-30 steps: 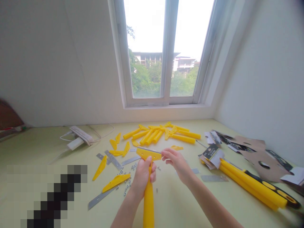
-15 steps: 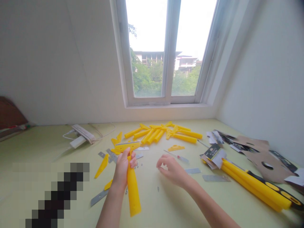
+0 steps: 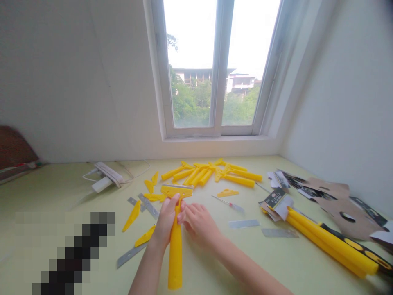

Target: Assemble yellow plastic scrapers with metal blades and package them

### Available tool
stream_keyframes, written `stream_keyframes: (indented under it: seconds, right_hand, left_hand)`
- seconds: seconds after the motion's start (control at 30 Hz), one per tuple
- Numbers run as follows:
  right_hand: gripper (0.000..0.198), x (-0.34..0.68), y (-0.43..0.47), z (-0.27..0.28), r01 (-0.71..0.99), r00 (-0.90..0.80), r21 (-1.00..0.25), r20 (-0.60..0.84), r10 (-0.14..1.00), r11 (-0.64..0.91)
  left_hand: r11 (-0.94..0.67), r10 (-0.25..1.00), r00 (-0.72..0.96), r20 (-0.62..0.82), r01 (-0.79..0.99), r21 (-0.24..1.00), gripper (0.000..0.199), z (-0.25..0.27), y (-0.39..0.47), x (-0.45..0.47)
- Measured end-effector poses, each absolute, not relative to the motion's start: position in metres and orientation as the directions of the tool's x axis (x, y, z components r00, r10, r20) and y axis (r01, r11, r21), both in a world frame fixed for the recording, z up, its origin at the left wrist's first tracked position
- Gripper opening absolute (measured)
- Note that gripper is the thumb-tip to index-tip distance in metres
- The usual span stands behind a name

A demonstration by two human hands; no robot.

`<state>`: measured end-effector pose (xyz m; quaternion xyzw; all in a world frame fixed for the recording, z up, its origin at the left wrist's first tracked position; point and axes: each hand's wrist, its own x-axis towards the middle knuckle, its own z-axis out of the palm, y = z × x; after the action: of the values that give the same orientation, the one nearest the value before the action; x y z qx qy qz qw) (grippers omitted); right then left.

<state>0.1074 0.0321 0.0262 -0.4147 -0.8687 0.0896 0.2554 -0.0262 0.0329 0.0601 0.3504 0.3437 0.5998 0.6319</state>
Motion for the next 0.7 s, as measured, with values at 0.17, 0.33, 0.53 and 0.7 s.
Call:
stream_keyframes:
  seconds: [0.17,0.33,0.53,0.7]
  right_hand:
    - [0.023,0.1,0.039,0.009,0.706,-0.563,-0.274,0.342,0.752,0.653]
    - [0.016,0.104,0.041,0.006,0.706,-0.588,-0.232,0.336,0.736,0.669]
    - [0.019,0.105,0.04,0.017,0.735,-0.484,-0.35,0.327,0.812,0.58]
    - [0.023,0.114,0.042,0.018,0.616,-0.516,-0.512,0.313,0.798,0.599]
  left_hand:
    - [0.084,0.985,0.173,-0.008,-0.436,0.896,0.037,0.062,0.028,-0.017]
    - [0.12,0.968,0.251,-0.016,-0.407,0.906,0.039,0.063,0.025,-0.011]
    - [0.107,0.954,0.301,0.01,-0.369,0.923,0.042,0.059,0.023,-0.01]
    - [0.104,0.946,0.323,0.014,-0.345,0.933,0.041,0.057,0.023,-0.007]
